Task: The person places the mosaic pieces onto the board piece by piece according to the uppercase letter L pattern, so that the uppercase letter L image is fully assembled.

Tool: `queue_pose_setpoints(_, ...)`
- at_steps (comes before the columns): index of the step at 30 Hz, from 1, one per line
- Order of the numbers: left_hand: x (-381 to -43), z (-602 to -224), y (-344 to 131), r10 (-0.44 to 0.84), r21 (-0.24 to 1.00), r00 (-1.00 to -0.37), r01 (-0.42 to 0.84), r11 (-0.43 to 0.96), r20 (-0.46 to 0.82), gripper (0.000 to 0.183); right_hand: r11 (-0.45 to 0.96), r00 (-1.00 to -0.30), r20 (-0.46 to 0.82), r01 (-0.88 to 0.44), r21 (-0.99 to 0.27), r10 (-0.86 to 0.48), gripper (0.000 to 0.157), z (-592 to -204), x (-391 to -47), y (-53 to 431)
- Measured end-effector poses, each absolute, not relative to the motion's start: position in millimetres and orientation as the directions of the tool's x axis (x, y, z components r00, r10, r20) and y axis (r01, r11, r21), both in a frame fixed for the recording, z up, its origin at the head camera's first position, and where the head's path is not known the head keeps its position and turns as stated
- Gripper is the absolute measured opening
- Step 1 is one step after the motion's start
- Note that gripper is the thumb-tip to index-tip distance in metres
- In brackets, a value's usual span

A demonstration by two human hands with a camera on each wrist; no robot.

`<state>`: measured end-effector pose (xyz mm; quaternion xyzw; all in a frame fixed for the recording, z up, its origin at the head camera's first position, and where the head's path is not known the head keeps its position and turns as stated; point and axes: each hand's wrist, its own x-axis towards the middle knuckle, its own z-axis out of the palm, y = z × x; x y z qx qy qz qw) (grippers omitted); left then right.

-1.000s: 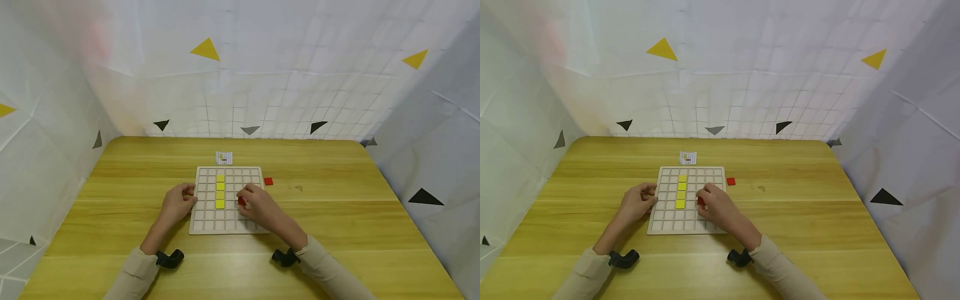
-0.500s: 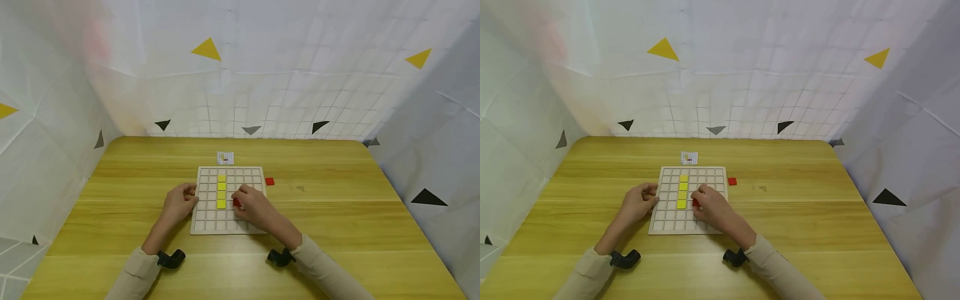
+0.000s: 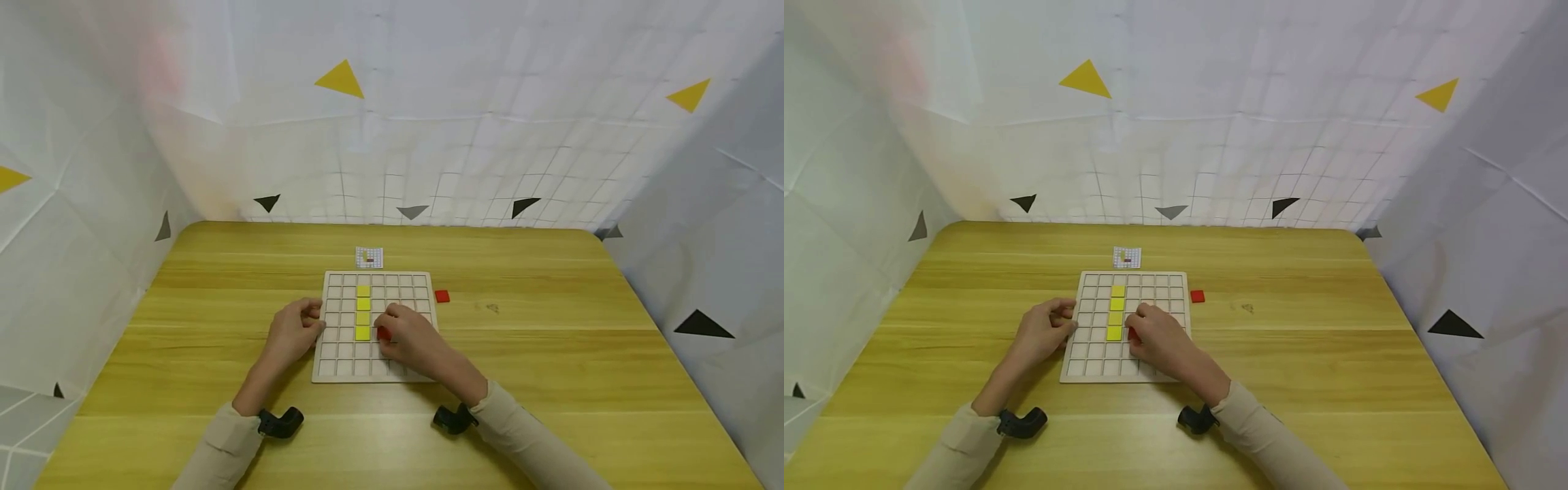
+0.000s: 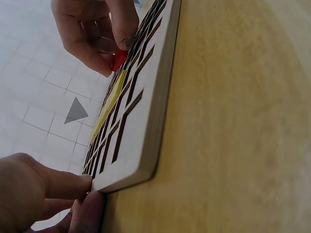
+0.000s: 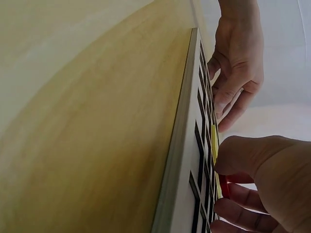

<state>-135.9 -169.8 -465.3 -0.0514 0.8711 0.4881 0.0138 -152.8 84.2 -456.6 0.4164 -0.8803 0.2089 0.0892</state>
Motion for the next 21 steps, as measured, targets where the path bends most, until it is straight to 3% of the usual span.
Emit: queue_pose_setpoints(21, -137.3, -466.1, -172.0, -0.073, 0.841, -0.995, -0.101, 0.531, -0.074, 0.043, 0.583, -0.659, 0.222, -0.745, -0.324, -0.718, 0.015, -454.8, -159.4, 75.9)
